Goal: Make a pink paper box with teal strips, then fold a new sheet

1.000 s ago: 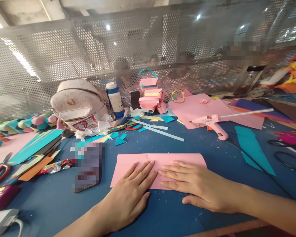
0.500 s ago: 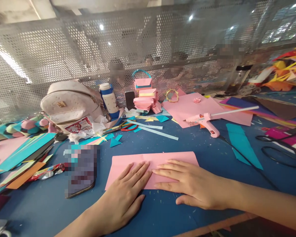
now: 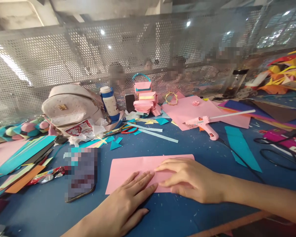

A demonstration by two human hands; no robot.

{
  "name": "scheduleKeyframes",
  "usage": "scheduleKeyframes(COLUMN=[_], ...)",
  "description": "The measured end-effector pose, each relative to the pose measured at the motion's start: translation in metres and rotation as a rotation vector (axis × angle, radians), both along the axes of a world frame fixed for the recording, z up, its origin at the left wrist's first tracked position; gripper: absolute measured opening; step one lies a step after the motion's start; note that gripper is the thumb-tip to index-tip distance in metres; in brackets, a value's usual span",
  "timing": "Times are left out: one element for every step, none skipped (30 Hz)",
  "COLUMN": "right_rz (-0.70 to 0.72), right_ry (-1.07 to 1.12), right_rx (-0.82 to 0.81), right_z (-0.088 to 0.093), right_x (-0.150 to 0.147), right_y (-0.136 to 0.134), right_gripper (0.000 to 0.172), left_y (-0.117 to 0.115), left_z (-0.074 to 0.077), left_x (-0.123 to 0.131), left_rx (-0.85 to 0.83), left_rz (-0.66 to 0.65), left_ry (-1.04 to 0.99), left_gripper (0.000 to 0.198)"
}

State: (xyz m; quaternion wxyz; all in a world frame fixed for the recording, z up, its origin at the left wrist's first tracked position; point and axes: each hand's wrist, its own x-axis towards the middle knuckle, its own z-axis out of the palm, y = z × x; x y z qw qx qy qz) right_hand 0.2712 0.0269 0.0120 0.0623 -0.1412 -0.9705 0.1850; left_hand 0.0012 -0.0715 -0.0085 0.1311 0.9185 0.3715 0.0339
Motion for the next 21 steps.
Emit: scheduleKeyframes(right_rz=[-0.016,-0.031,-0.043,-0.054,-0.064,-0.070,-0.073,-0.073,-0.070,-0.067,-0.064,-0.064,-0.062,-0.058,-0.049,-0.034,-0.011,0.016,0.045,0.074,0.099], right_ry=[0.002,-0.003,-0.012,-0.023,-0.033,-0.043,-0.055,-0.066,-0.077,-0.090,-0.101,-0.111,-0.119,-0.124,-0.126,-0.126,-0.127,-0.128,-0.129,-0.132,-0.135], right_rx=[0.012,0.033,0.062,0.100,0.145,0.198,0.259,0.323,0.384,0.435,0.472,0.496,0.508,0.510,0.506,0.501,0.499,0.502,0.510,0.522,0.539], right_z=[0.001,0.001,0.001,0.001,0.001,0.001,0.001,0.002,0.002,0.003,0.004,0.005,0.006,0.007,0.007,0.008,0.008,0.008,0.007,0.007,0.006], right_x=[-0.001,-0.003,-0.004,-0.006,-0.009,-0.012,-0.016,-0.020,-0.024,-0.028,-0.033,-0.036,-0.040,-0.042,-0.044,-0.046,-0.047,-0.047,-0.048,-0.048,-0.049], right_y=[0.003,0.006,0.009,0.011,0.013,0.014,0.016,0.017,0.019,0.020,0.023,0.025,0.028,0.030,0.033,0.036,0.039,0.042,0.045,0.047,0.049], right_gripper=[0.033,0.034,0.035,0.035,0.036,0.035,0.035,0.034,0.032,0.031,0.031,0.030,0.030,0.030,0.031,0.032,0.034,0.036,0.039,0.042,0.044], left_y=[0.000,0.000,0.001,0.001,0.001,0.001,0.001,0.001,0.001,0.001,0.000,0.000,0.000,0.000,0.000,-0.001,-0.001,-0.001,-0.001,-0.001,-0.001], left_z=[0.000,0.000,0.000,0.000,0.000,0.000,0.000,0.000,0.000,0.000,0.001,0.001,0.001,0.002,0.002,0.002,0.003,0.003,0.003,0.003,0.003], left_x=[0.000,-0.001,-0.001,-0.001,-0.001,-0.001,-0.001,-0.002,-0.002,-0.002,-0.002,-0.002,-0.002,-0.002,-0.002,-0.002,-0.002,-0.002,-0.002,-0.002,-0.002], left_rx=[-0.007,-0.013,-0.016,-0.018,-0.019,-0.021,-0.025,-0.029,-0.035,-0.041,-0.043,-0.043,-0.040,-0.036,-0.032,-0.027,-0.024,-0.022,-0.020,-0.019,-0.018], left_rz=[-0.002,-0.002,-0.003,-0.004,-0.005,-0.007,-0.010,-0.012,-0.015,-0.016,-0.016,-0.014,-0.011,-0.010,-0.012,-0.015,-0.020,-0.025,-0.026,-0.027,-0.026], left_ry=[0.003,0.005,0.004,0.002,-0.001,-0.005,-0.009,-0.016,-0.023,-0.032,-0.044,-0.055,-0.063,-0.069,-0.071,-0.070,-0.067,-0.064,-0.061,-0.059,-0.059], left_gripper=[0.062,0.061,0.060,0.059,0.059,0.059,0.058,0.058,0.057,0.056,0.056,0.055,0.055,0.055,0.055,0.054,0.054,0.055,0.055,0.055,0.054])
